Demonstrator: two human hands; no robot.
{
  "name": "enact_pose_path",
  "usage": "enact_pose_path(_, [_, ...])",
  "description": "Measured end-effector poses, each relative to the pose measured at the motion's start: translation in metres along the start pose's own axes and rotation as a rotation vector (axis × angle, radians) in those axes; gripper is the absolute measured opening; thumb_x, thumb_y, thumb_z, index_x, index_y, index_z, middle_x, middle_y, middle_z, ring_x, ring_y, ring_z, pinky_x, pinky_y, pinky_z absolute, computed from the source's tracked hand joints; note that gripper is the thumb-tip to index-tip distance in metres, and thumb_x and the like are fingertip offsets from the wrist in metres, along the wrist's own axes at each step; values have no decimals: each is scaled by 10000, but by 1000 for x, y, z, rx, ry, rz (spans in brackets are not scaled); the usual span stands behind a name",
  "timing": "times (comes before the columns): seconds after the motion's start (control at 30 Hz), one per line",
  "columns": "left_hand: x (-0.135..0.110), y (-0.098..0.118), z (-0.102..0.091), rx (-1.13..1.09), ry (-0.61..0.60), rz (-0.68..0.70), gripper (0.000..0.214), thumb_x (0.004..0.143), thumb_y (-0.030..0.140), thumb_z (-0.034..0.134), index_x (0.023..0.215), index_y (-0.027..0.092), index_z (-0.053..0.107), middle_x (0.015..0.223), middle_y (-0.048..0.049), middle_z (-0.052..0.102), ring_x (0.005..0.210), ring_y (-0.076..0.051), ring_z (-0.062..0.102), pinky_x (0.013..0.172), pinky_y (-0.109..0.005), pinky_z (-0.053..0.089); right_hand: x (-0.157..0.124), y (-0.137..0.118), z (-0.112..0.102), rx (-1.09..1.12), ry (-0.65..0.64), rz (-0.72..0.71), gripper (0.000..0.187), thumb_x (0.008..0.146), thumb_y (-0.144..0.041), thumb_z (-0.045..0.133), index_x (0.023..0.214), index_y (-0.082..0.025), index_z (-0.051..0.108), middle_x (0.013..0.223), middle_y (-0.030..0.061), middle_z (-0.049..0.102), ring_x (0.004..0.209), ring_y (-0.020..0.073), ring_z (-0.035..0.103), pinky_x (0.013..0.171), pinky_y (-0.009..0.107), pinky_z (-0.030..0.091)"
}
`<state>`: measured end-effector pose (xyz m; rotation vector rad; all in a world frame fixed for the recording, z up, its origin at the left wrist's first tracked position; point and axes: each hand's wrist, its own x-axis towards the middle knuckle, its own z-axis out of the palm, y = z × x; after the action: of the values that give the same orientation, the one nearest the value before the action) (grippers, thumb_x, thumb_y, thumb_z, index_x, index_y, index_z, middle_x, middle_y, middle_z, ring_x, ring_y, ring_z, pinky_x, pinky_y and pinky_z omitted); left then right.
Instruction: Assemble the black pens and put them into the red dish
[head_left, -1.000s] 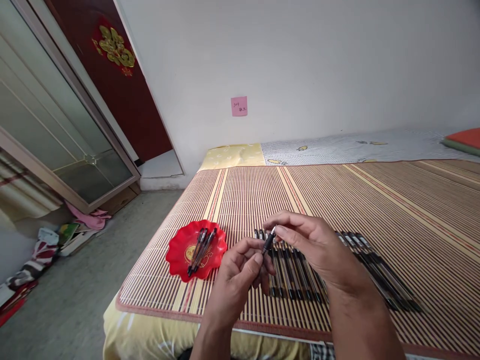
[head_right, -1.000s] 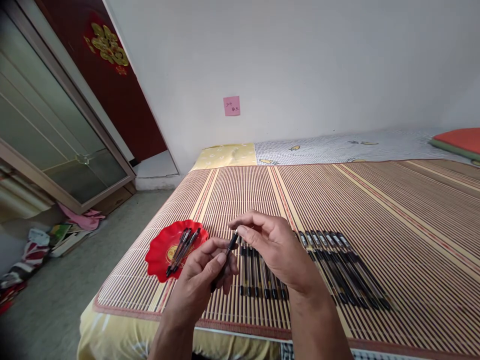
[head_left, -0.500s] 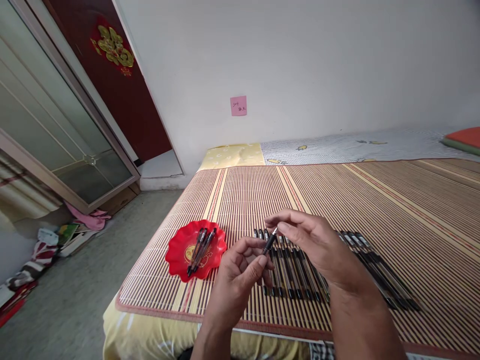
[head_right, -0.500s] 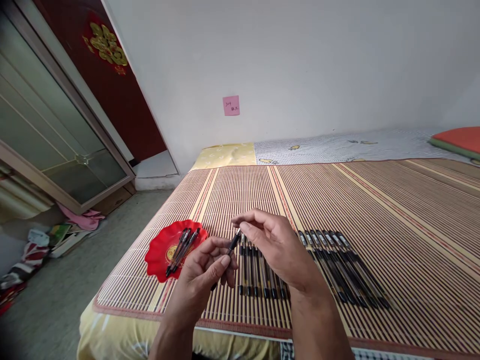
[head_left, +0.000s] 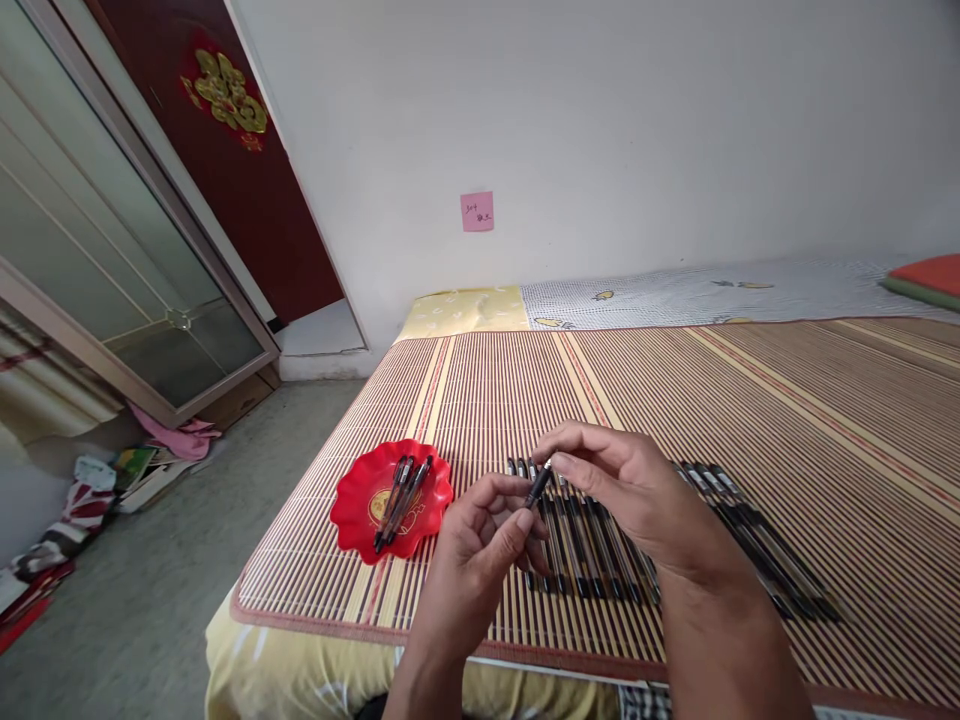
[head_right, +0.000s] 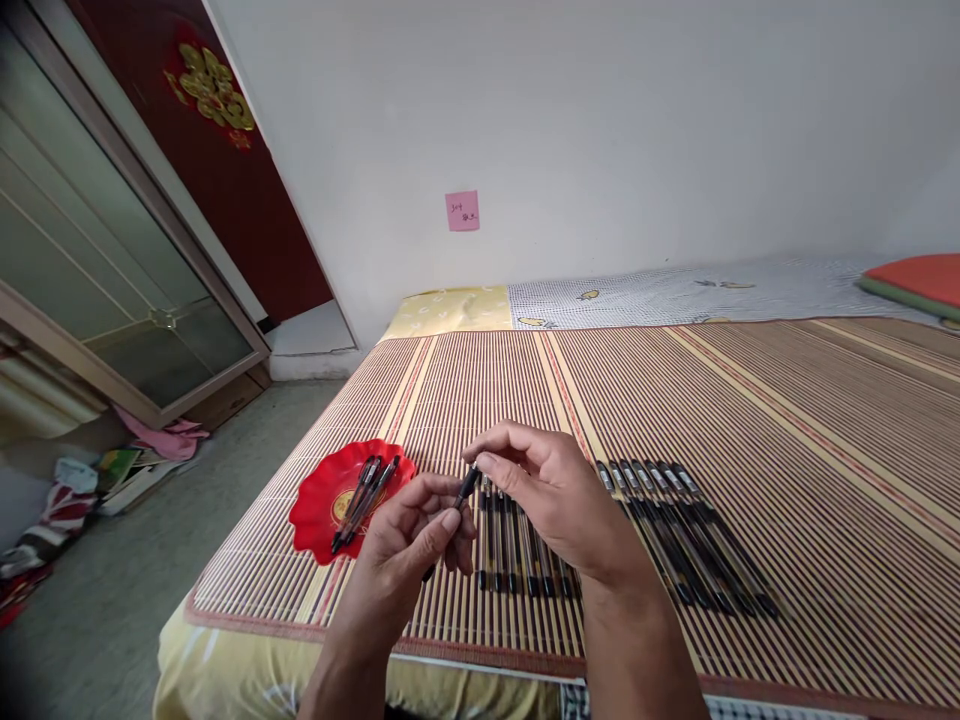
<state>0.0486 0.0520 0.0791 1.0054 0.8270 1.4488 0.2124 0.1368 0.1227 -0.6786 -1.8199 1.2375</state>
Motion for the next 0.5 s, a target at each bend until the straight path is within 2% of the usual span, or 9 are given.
enact_pose_path(0.13, [0,-1,1,8,-3,2,267,906,325,751,1058,140,633,810,-15,640,640,-91,614,602,-219,535,2,3,1,-23,37,4,225,924,-416,686,813,-221,698,784,15,675,756,166,622,692,304,509])
enact_pose_path(0.23, [0,-2,1,21,3,0,260,914,331,741,1059,148,628,811,-10,640,633,-92,625,600,-218,526,2,3,2,0,68,-1,241,955,-453,646,914,-234,737,894,47,733,885,201,680,799,343,545])
enact_pose_path(0.33, [0,-2,2,13,-3,5,249,932,341,718,1064,153,623,817,-24,670,634,-101,642,593,-216,516,1,2,1,25,47,-3,231,975,-420,613,1033,-248,755,1022,67,760,1020,228,698,900,376,553])
enact_pose_path(0.5, [0,-2,4,11,-20,20,242,934,341,716,1060,148,640,808,-22,677,619,-107,663,593,-221,524,1,4,0,15,18,-1,193,935,-395,663,849,-231,719,836,28,706,840,183,655,738,306,527])
